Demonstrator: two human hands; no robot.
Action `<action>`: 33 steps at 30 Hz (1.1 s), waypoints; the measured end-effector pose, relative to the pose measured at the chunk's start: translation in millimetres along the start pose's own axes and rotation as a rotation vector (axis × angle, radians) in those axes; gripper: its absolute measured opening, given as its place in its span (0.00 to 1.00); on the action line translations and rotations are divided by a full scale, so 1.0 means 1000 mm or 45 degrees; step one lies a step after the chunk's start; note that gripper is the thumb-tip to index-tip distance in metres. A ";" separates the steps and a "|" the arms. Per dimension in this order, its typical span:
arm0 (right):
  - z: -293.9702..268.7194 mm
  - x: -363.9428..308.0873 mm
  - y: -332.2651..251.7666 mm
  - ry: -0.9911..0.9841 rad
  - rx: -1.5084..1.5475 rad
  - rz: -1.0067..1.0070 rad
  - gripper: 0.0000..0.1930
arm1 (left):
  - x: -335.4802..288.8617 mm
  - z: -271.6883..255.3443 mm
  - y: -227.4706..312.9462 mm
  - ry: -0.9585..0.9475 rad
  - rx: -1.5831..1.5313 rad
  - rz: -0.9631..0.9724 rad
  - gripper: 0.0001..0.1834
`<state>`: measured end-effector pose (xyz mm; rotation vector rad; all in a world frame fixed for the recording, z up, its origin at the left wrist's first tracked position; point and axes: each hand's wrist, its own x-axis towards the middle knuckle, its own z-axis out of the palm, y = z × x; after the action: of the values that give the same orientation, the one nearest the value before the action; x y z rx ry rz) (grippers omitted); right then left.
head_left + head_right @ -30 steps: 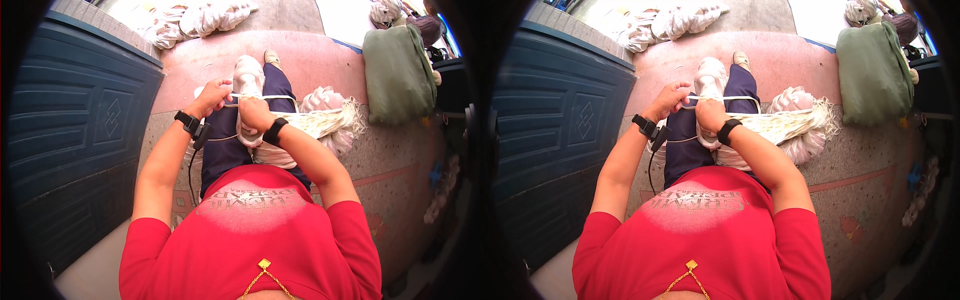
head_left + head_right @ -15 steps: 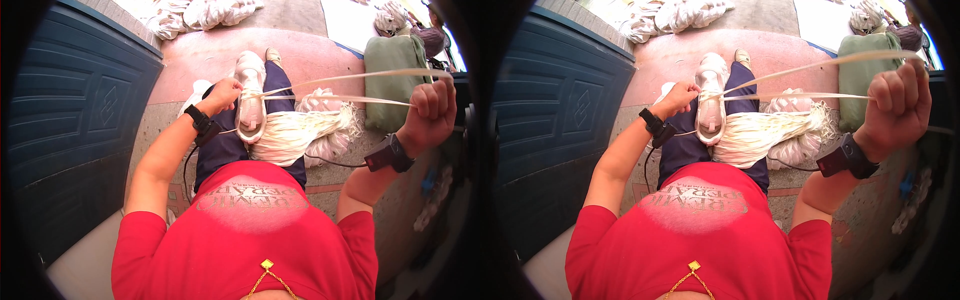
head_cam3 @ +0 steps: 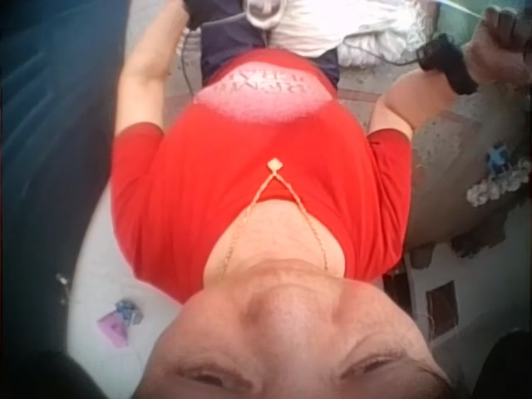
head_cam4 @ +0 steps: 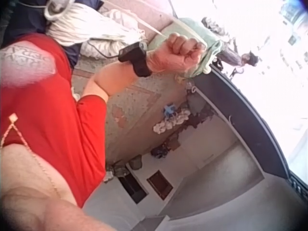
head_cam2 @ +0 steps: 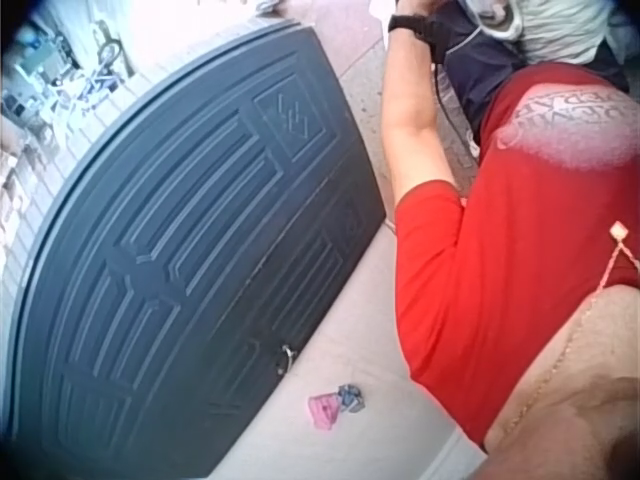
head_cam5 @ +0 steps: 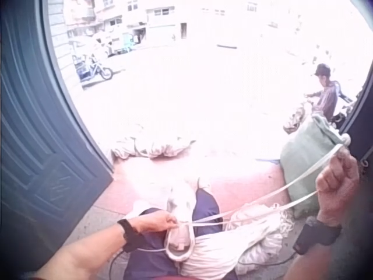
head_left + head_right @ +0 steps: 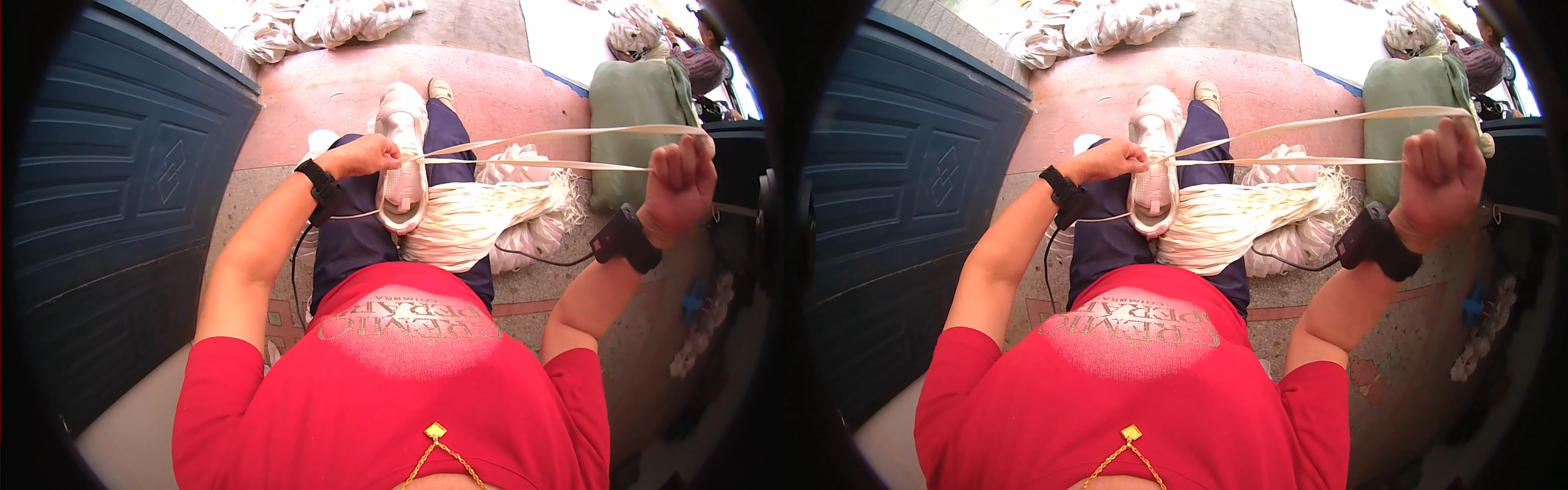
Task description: The person is lacing a white sneaker while sitting in a workshop area.
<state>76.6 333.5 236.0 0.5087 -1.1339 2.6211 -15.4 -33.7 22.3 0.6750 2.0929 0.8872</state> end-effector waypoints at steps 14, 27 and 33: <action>-0.053 -0.081 0.263 -0.197 -1.443 0.703 0.14 | -0.178 -0.190 -0.029 0.905 -1.899 0.650 0.09; -0.005 -0.100 0.252 -0.585 -2.075 0.692 0.12 | -0.065 -0.018 -0.005 0.417 -1.149 -0.688 0.09; -0.001 -0.109 0.253 -0.590 -2.083 0.666 0.11 | -0.025 0.040 -0.004 0.566 -1.776 -0.580 0.08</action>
<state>87.2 155.8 25.6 0.3875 -3.1517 0.9298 30.9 -38.8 10.9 -0.7415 1.2997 1.9261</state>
